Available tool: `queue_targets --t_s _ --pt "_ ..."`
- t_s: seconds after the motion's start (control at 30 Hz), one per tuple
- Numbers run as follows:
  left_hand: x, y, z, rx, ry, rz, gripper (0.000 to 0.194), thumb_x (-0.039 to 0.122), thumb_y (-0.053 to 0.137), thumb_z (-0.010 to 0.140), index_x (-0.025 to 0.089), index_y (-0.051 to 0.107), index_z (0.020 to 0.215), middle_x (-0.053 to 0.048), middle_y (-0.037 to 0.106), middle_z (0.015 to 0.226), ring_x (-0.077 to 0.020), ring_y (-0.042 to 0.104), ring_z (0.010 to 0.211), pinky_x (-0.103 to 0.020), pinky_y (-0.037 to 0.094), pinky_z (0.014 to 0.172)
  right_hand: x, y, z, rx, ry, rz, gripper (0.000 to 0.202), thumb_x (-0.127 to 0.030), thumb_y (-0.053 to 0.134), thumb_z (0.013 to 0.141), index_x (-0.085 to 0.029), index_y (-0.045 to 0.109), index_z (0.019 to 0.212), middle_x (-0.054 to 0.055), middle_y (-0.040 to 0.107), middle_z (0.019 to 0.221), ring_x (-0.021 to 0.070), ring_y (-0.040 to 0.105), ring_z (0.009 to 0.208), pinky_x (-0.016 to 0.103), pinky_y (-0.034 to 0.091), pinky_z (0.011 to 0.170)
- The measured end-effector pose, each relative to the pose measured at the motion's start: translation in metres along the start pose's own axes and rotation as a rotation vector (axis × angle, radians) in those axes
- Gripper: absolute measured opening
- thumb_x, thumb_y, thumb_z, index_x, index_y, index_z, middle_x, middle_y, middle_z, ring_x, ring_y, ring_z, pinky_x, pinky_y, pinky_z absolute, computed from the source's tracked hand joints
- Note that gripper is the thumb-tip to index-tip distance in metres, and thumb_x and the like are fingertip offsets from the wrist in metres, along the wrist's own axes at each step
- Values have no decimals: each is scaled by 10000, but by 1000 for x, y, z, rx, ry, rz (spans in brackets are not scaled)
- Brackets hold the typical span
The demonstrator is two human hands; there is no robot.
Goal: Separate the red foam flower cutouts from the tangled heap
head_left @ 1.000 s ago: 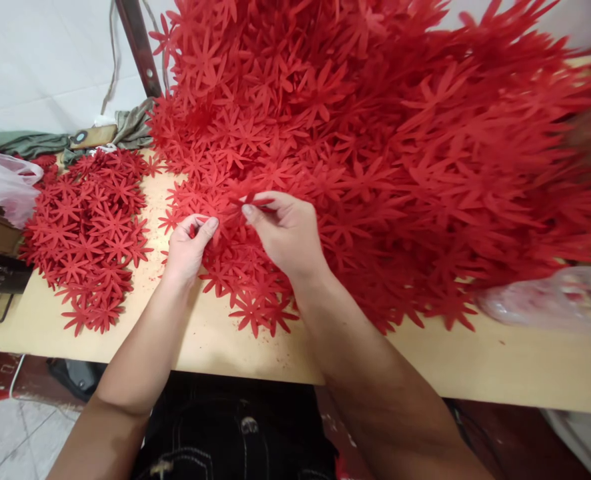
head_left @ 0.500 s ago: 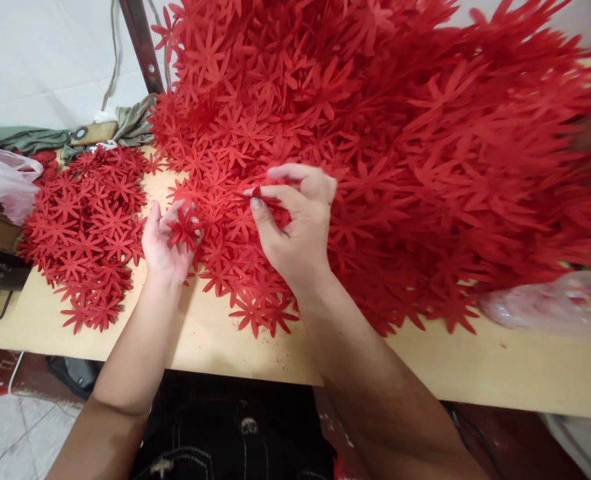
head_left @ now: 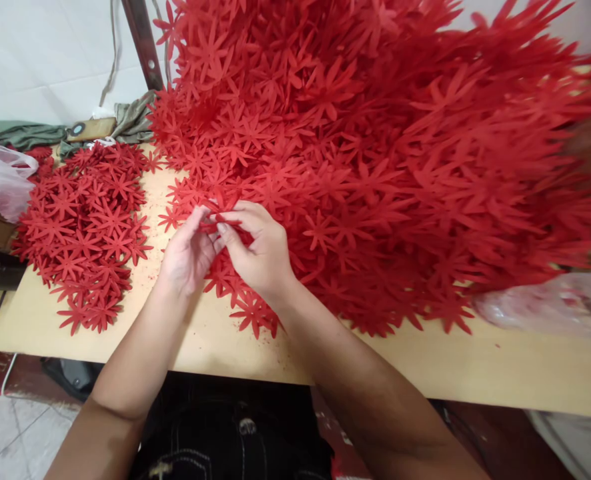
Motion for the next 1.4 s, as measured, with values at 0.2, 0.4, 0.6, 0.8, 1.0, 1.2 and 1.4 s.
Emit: queue_targets --t_s 0.2,0.4,0.6,0.8,1.0,1.2,1.4 --pt "-13 0 4 -54 -89 -51 252 386 684 735 195 649 895 -23 702 846 -117 667 764 -266 550 765 26 0 0 0 147 173 138 -326 580 823 -232 671 864 55 604 985 184 577 1012 395 467 968" --pt "-15 -4 2 -13 -138 -55 224 234 786 600 184 657 776 26 660 675 -47 573 557 -169 501 567 24 -3 3 -22 188 325 195 -418 614 796 -231 664 823 66 578 1166 202 543 1178 395 445 1028" --pt "-7 -5 3 1 -25 45 240 295 800 601 183 663 763 23 677 686 -66 596 592 -195 488 598 33 -20 9 61 285 490 230 -466 576 811 -263 582 919 16 664 1025 157 640 964 353 542 840" --pt "3 -3 2 4 120 185 360 422 830 518 158 626 652 35 626 560 -66 543 525 -212 457 596 42 -25 8 126 359 491 270 -522 569 797 -263 538 867 -18 614 789 90 585 654 234 489 573" --pt "7 3 -2 -19 167 317 395 476 785 569 155 560 613 64 529 493 -39 444 453 -186 362 481 31 4 4 -69 498 575 473 -586 743 563 -214 548 780 -40 575 690 82 557 632 233 503 606" --pt "1 12 -2 -117 135 310 442 544 762 555 154 567 624 68 516 476 -40 440 446 -181 384 481 37 16 -5 -107 760 811 447 -430 858 395 -181 584 645 -71 583 595 44 522 539 200 484 542" --pt "0 13 -3 -160 158 291 395 503 771 572 167 630 726 48 628 620 -57 551 563 -181 479 609 49 5 -2 75 732 878 416 -345 876 371 -198 576 618 -82 621 666 37 575 633 170 509 607"
Point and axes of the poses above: each hand's wrist, its own z-axis towards the middle knuckle, its own y-axis out of the palm, x = y × z, the point moved 8 cm from there along z, towards the middle knuckle
